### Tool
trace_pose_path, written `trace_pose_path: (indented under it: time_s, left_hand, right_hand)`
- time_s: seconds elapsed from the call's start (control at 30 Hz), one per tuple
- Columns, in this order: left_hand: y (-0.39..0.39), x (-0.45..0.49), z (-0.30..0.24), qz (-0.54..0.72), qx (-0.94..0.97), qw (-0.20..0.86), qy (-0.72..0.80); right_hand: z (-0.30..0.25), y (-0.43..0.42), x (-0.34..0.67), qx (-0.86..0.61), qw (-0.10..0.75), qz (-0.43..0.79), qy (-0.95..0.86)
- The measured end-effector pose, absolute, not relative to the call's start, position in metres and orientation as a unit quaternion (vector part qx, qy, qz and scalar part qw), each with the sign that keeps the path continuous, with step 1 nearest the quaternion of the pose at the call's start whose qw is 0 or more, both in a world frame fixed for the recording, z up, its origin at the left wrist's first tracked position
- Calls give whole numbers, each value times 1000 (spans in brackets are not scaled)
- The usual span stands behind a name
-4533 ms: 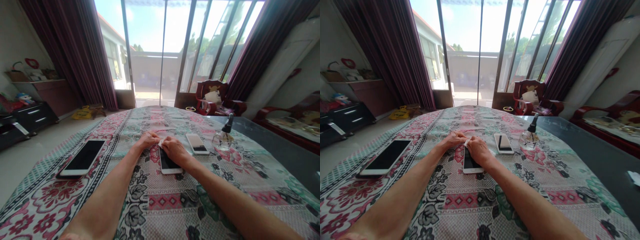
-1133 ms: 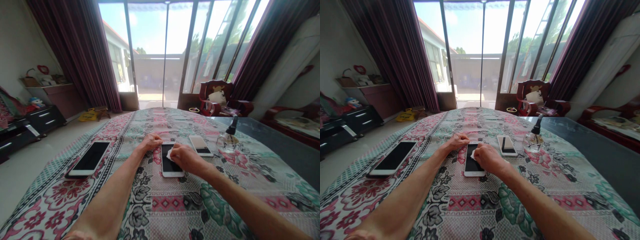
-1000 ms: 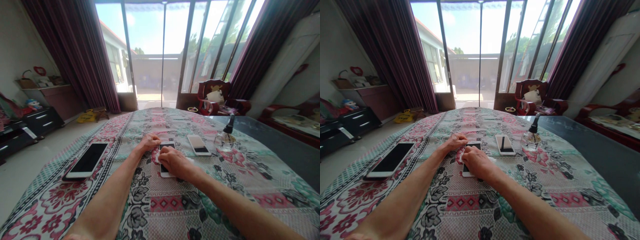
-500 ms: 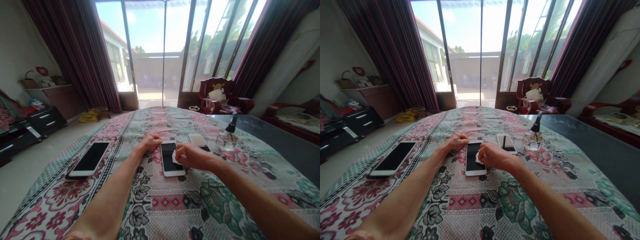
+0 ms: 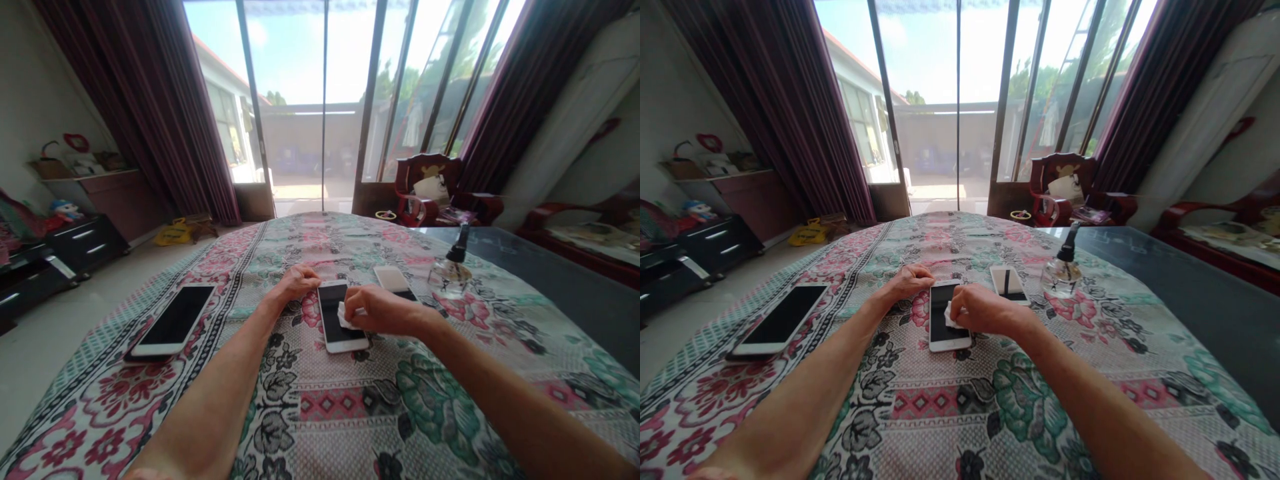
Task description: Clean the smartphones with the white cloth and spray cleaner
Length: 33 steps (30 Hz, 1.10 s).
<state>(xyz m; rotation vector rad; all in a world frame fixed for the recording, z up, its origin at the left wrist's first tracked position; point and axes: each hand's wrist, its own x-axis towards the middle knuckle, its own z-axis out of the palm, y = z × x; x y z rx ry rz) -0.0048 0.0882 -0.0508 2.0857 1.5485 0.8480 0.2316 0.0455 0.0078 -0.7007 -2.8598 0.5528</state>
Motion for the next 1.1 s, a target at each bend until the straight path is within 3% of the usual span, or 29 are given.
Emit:
trace_pose_path:
  time_s: [0.17,0.43,0.8,1.1]
  left_hand:
    - [89,-5,-51,301,744,217,555]
    - [89,-4,-53,308,742,203,559]
    - [90,-7,-53,310,753,207,542]
    - [91,-7,-56,319,754,198,539]
  right_hand:
    - [13,45,240,-224,51,193,-954]
    - [-2,12,197,-142,91,179,-969]
    - [21,33,238,-228,10,202,-952]
    - [8,-1,198,-147,43,203,-967]
